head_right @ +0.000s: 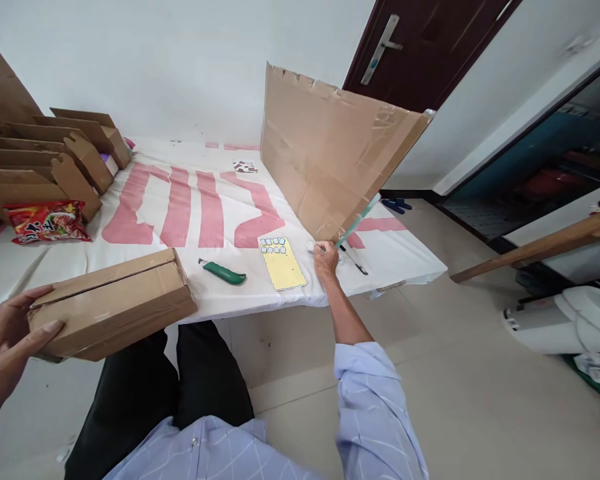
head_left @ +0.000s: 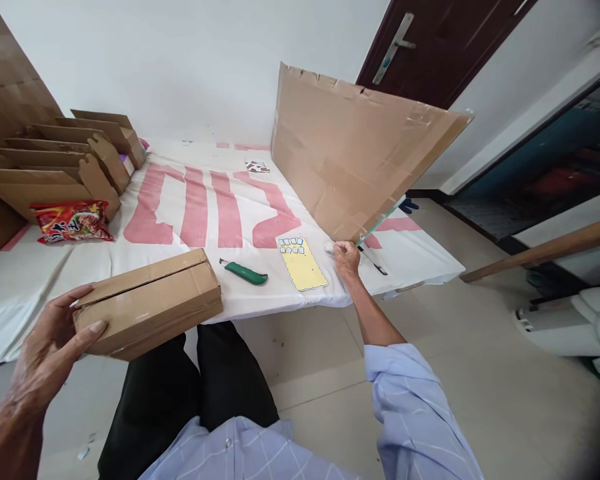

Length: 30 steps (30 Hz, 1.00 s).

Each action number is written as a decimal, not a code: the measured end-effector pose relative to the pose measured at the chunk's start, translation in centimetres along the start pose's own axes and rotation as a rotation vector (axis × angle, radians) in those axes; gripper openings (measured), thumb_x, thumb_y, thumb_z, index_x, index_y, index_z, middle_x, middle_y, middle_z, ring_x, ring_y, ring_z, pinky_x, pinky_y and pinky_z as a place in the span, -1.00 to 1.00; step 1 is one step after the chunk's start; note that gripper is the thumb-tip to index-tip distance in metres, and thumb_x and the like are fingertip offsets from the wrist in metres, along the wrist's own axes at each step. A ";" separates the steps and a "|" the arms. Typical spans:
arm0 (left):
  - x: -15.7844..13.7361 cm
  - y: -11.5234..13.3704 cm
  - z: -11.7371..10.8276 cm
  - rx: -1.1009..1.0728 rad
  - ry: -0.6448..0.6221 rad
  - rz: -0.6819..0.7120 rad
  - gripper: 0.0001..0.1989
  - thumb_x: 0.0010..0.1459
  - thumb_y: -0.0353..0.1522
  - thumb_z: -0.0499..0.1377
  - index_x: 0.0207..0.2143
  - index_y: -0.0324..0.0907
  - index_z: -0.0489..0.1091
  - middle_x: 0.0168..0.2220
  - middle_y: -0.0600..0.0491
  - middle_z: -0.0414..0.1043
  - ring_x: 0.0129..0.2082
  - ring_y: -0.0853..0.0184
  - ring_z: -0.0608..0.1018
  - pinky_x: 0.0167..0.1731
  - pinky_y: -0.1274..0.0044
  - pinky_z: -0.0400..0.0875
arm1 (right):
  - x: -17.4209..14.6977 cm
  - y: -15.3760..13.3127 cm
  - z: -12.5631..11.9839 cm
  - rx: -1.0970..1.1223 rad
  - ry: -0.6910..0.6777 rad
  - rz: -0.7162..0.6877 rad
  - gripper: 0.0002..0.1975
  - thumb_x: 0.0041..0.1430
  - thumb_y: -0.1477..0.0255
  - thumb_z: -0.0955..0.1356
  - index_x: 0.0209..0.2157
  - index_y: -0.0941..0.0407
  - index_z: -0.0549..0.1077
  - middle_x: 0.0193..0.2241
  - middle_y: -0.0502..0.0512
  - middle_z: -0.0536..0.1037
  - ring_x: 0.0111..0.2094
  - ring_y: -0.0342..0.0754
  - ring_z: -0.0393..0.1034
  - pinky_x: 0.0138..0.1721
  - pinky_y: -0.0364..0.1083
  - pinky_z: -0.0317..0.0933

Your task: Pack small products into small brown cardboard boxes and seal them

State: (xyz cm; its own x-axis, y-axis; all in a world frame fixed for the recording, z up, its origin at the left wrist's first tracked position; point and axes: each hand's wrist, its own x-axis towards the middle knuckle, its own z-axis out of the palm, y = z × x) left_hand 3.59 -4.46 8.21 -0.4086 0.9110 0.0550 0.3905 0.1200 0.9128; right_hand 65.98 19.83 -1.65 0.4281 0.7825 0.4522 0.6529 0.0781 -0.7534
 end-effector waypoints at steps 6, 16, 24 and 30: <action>0.1 0.1 0.1 0.081 0.042 0.016 -0.37 0.02 -0.02 0.40 0.19 0.29 0.48 0.19 0.22 0.56 0.24 -0.10 0.56 0.16 0.15 0.59 | -0.1 1.3 0.6 -0.036 -0.027 -0.050 -0.91 0.10 0.33 0.35 -0.38 0.03 0.47 -0.24 0.15 0.61 -0.10 0.14 0.45 0.09 0.14 0.36; 0.4 -0.2 0.4 0.033 0.016 0.020 -0.37 0.02 -0.04 0.41 0.18 0.30 0.47 0.23 0.21 0.54 0.30 -0.14 0.52 0.32 0.04 0.48 | 0.2 1.5 2.3 -0.065 -0.005 -0.076 -0.92 0.13 0.32 0.36 -0.39 0.02 0.43 -0.27 0.12 0.58 -0.13 0.13 0.40 0.08 0.15 0.33; 0.2 -0.2 0.5 0.030 0.033 0.055 -0.41 0.06 -0.07 0.41 0.18 0.35 0.49 0.22 0.25 0.54 0.31 -0.14 0.51 0.39 0.00 0.40 | 1.1 1.6 3.3 -0.049 -0.003 -0.066 -0.92 0.14 0.33 0.35 -0.36 0.03 0.47 -0.27 0.14 0.59 -0.13 0.14 0.41 0.03 0.13 0.35; 0.2 -0.3 0.6 0.045 0.021 0.055 -0.41 0.09 -0.01 0.39 0.21 0.44 0.47 0.28 0.32 0.51 0.38 -0.13 0.45 0.47 0.03 0.30 | 1.0 2.1 3.8 -0.042 -0.022 -0.062 -0.91 0.16 0.32 0.36 -0.36 0.03 0.46 -0.27 0.12 0.55 -0.16 0.10 0.41 -0.03 0.11 0.37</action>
State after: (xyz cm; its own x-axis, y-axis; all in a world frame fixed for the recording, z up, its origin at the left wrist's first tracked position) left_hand 3.87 -4.12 7.70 -0.4028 0.9082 0.1138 0.4492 0.0878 0.8891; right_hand 65.36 23.14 -4.61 0.3725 0.7904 0.4863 0.7038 0.1009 -0.7031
